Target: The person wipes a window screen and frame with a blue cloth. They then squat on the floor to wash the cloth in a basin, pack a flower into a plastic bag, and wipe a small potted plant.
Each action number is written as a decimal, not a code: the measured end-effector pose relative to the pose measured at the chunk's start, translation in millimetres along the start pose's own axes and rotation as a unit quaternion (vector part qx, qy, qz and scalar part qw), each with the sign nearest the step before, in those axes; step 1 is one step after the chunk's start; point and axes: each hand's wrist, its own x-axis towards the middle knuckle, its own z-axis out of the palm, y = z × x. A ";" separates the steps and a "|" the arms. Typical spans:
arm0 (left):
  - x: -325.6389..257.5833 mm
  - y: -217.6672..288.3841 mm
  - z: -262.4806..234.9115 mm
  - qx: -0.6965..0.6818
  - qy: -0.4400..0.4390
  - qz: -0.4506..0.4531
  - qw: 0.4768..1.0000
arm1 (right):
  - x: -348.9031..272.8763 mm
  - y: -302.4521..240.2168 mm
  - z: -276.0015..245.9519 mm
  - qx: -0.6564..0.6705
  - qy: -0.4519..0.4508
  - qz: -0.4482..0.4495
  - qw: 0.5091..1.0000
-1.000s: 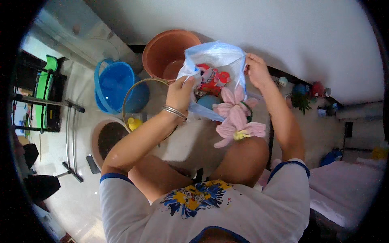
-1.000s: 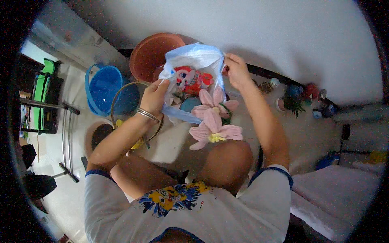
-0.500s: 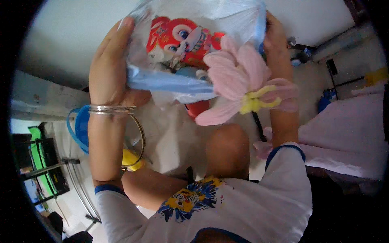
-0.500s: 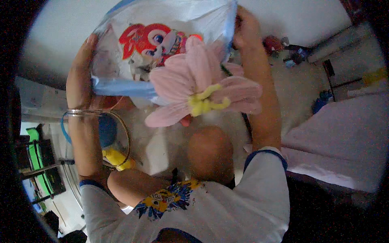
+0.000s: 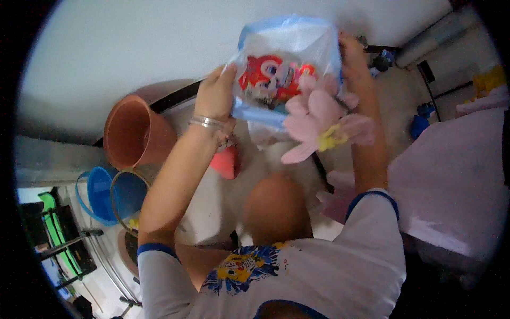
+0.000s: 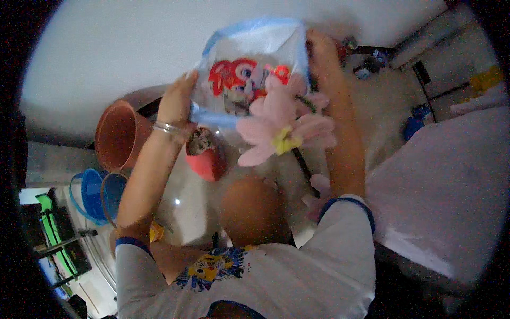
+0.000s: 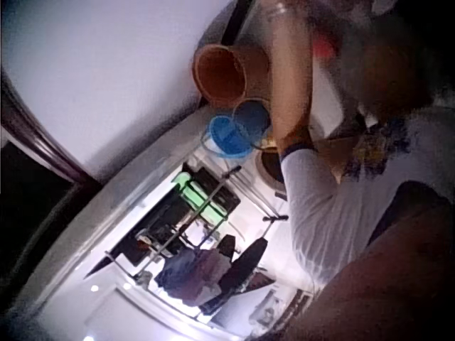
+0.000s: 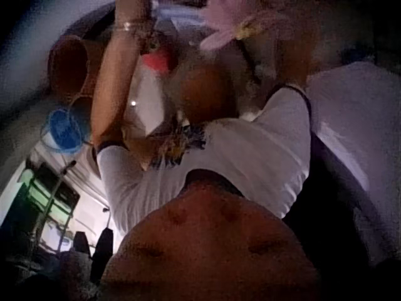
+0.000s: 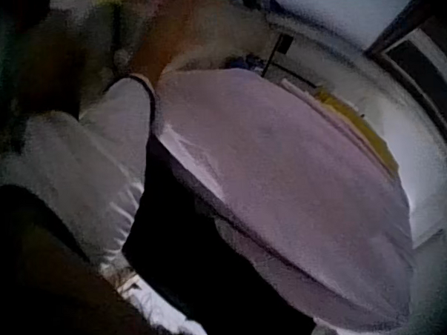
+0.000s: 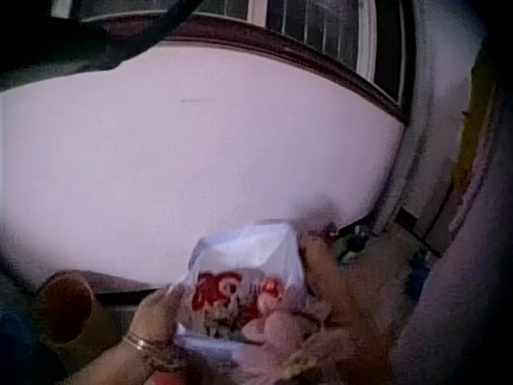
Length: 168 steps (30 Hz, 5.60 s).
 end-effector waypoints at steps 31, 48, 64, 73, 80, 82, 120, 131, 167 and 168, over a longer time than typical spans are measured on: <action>149.0 -106.4 -44.6 -0.195 0.048 -0.024 0.979 | 210.8 177.9 -186.4 -0.738 0.109 0.055 0.663; 119.5 -84.0 -56.1 -0.084 0.011 -0.053 0.995 | 237.2 183.4 -180.8 -0.776 -0.004 -0.001 0.630; 99.9 -74.5 -36.7 -0.100 -0.013 -0.052 0.994 | 26.7 44.7 46.9 -0.539 -0.400 -0.163 0.724; 109.1 -73.6 -46.8 -0.166 0.012 -0.029 0.986 | 1.4 139.0 52.4 -0.525 -0.554 -0.053 0.644; 114.3 -82.8 -82.8 -0.161 0.032 -0.021 0.986 | 27.5 107.0 -77.5 -0.423 -0.136 0.086 0.892; 112.7 -78.2 -83.0 -0.165 0.047 -0.036 0.984 | 13.1 122.7 -94.5 -0.340 -0.112 0.267 0.895; -36.8 172.3 -78.9 -0.187 0.045 0.142 0.971 | 20.6 -157.4 138.8 -0.034 -0.123 -0.057 0.990; -164.0 178.3 -157.4 -0.141 0.055 0.114 0.982 | -39.3 -96.5 277.0 0.019 -0.445 0.130 0.886; -215.4 -89.2 -260.9 0.024 0.516 -0.077 0.853 | -25.9 196.5 257.4 -0.172 -0.459 0.348 0.799; -219.7 -94.8 -267.7 0.037 0.518 -0.075 0.851 | 3.9 233.9 243.1 -0.260 -0.431 0.262 0.823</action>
